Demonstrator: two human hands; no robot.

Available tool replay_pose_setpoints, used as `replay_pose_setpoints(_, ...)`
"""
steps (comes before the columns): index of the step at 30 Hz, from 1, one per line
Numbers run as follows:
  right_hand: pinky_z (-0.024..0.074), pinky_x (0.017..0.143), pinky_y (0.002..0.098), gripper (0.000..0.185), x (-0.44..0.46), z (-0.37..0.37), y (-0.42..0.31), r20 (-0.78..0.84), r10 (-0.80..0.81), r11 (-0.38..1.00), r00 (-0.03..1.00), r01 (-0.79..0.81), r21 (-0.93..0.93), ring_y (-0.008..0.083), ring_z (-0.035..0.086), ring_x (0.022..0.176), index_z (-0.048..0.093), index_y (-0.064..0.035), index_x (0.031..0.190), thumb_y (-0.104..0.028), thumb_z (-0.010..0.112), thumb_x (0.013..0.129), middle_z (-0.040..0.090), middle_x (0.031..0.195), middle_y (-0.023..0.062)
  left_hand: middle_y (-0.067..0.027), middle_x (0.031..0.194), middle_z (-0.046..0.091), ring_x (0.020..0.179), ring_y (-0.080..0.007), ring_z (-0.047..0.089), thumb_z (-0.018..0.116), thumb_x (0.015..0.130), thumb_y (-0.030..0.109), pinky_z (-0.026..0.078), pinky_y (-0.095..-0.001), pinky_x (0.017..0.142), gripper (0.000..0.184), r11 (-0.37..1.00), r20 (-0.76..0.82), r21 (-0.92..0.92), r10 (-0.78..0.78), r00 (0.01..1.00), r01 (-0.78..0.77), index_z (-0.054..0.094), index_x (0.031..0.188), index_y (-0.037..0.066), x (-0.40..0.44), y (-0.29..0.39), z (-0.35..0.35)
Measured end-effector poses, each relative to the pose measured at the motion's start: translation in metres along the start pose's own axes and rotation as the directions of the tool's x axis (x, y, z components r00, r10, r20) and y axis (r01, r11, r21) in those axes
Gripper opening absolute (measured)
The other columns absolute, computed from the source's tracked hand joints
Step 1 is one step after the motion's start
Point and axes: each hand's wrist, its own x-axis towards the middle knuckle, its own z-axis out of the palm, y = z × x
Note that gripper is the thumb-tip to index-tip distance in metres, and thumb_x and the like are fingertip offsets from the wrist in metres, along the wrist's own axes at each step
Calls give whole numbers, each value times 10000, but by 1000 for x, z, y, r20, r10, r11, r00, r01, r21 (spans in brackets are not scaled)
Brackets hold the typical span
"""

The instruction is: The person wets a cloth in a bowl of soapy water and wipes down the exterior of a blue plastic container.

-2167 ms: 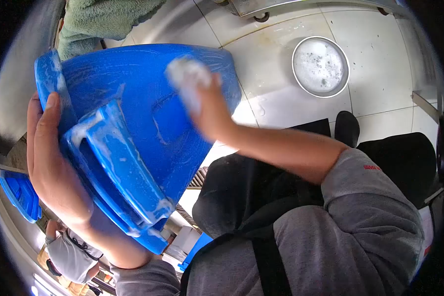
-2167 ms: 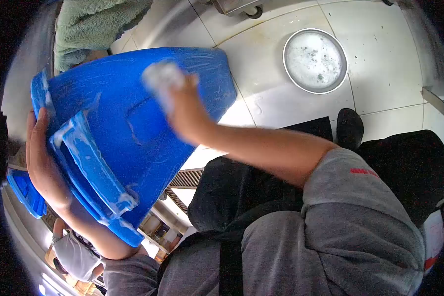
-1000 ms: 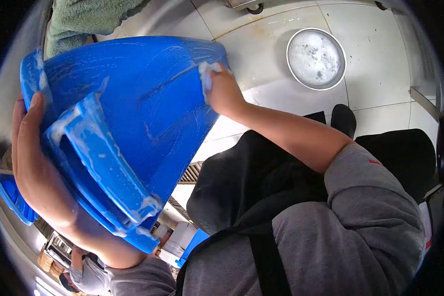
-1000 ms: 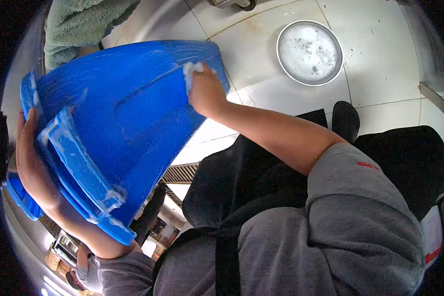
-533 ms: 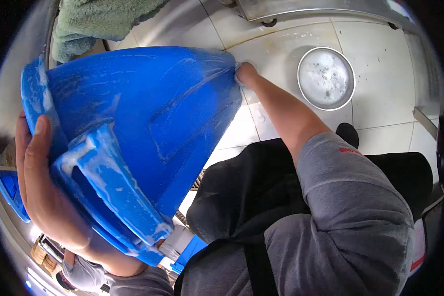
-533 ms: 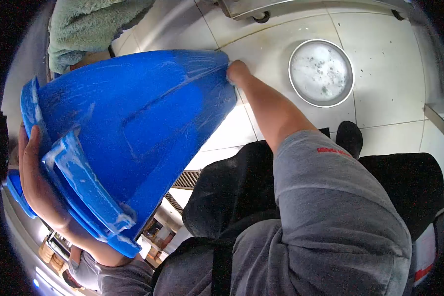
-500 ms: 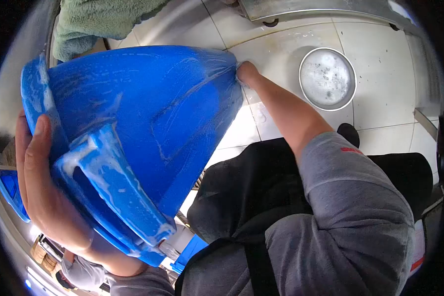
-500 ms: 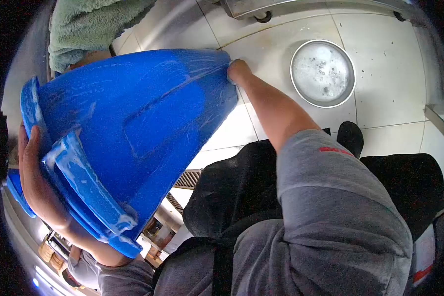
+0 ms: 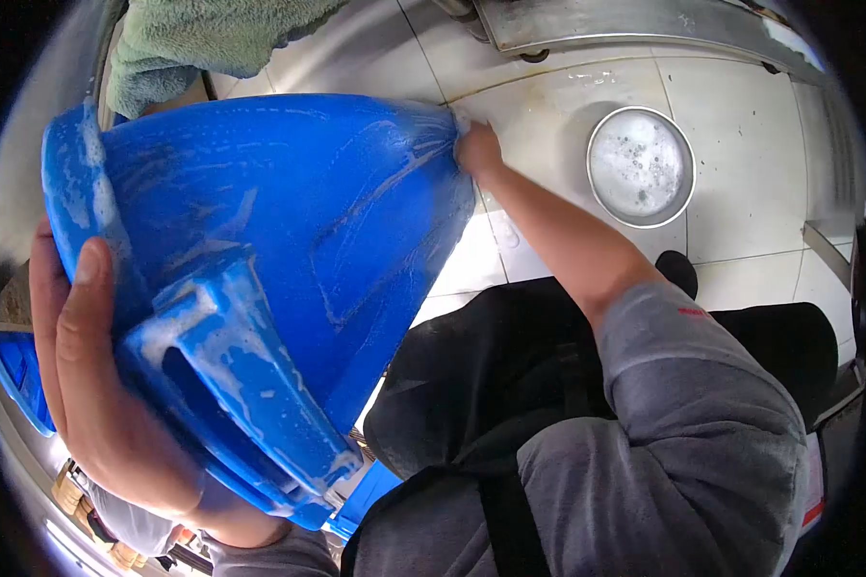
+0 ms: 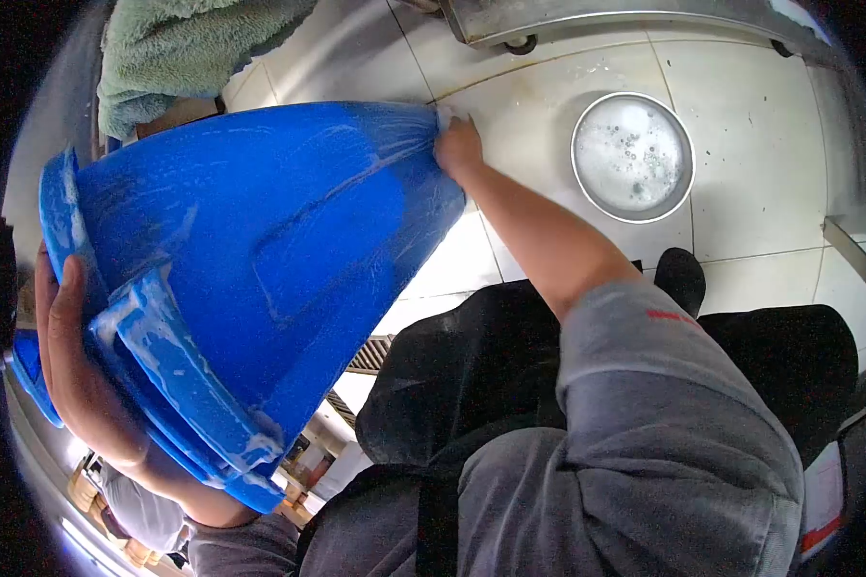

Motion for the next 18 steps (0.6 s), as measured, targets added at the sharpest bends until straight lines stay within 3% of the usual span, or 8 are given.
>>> replay_pose_setpoints(3, 450, 883, 423, 239, -2, 28, 24, -283, -118, 988, 952, 141, 64, 366, 600, 929, 675, -5, 882, -165, 533, 777, 652, 889, 219, -249, 1341, 439, 1229, -311, 454, 460, 877, 66, 336, -395, 1049, 337, 958, 20, 191, 215, 976, -215, 582, 1187, 13, 0, -6, 6)
replay_pose_setpoints(5, 440, 873, 456, 262, 17, -1, 13, 240, -175, 947, 955, 230, -225, 404, 582, 934, 631, 18, 958, -105, 523, 755, 638, 921, 240, -244, 1331, 452, 1226, -300, 461, 459, 874, 66, 336, -383, 1048, 341, 985, 38, 130, 108, 993, -112, 583, 1188, 17, 4, 4, 6)
replay_pose_setpoints(6, 440, 873, 456, 262, 15, -7, 7, 237, -176, 946, 956, 230, -226, 404, 582, 934, 631, 18, 958, -105, 523, 755, 638, 921, 240, -239, 1321, 465, 1223, -289, 467, 458, 872, 65, 336, -371, 1046, 345, 997, 66, 71, -1, 998, -3, 584, 1190, 21, 8, 10, 5)
replay_pose_setpoints(8, 461, 855, 410, 265, 3, -16, -11, -129, -251, 964, 959, 259, 52, 384, 584, 947, 622, 62, 932, -98, 555, 732, 604, 1007, 265, -234, 1310, 478, 1219, -278, 474, 457, 869, 65, 337, -359, 1044, 348, 993, 99, 11, -117, 988, 116, 585, 1191, 25, 10, 5, -2)
replay_pose_setpoints(10, 438, 904, 424, 404, -66, -52, -40, -145, -151, 952, 978, 184, 244, 410, 556, 1006, 540, 82, 1111, -46, 540, 728, 590, 1041, 269, -206, 1314, 487, 1217, -261, 479, 453, 870, 63, 334, -341, 1043, 349, 639, 383, 499, 444, 810, -586, 587, 1192, 31, 15, -14, -21)
replay_pose_setpoints(12, 444, 900, 431, 547, -108, -8, -14, -302, -301, 932, 904, 346, 105, 437, 539, 1034, 437, 50, 1265, -7, 522, 728, 563, 1093, 289, -187, 1319, 490, 1220, -266, 475, 442, 875, 72, 331, -343, 1044, 351, 618, 381, 528, 440, 813, -582, 587, 1192, 33, 19, -16, -22)
replay_pose_setpoints(15, 458, 859, 431, 393, -130, 23, 24, -44, -92, 969, 995, 100, 226, 405, 577, 992, 565, -12, 1155, -75, 515, 770, 596, 1038, 279, -191, 1317, 491, 1229, -267, 466, 424, 879, 84, 322, -345, 1049, 361, 733, 319, 482, 364, 875, -480, 585, 1199, 36, 21, -18, -22)
replay_pose_setpoints(18, 489, 816, 435, 259, -88, 36, 53, 281, -14, 993, 960, -19, 114, 385, 598, 955, 614, 53, 924, -128, 509, 772, 636, 878, 250, -195, 1319, 488, 1238, -267, 456, 405, 885, 99, 310, -348, 1057, 373, 465, 434, 628, 456, 777, -624, 578, 1208, 33, 29, -22, -31)
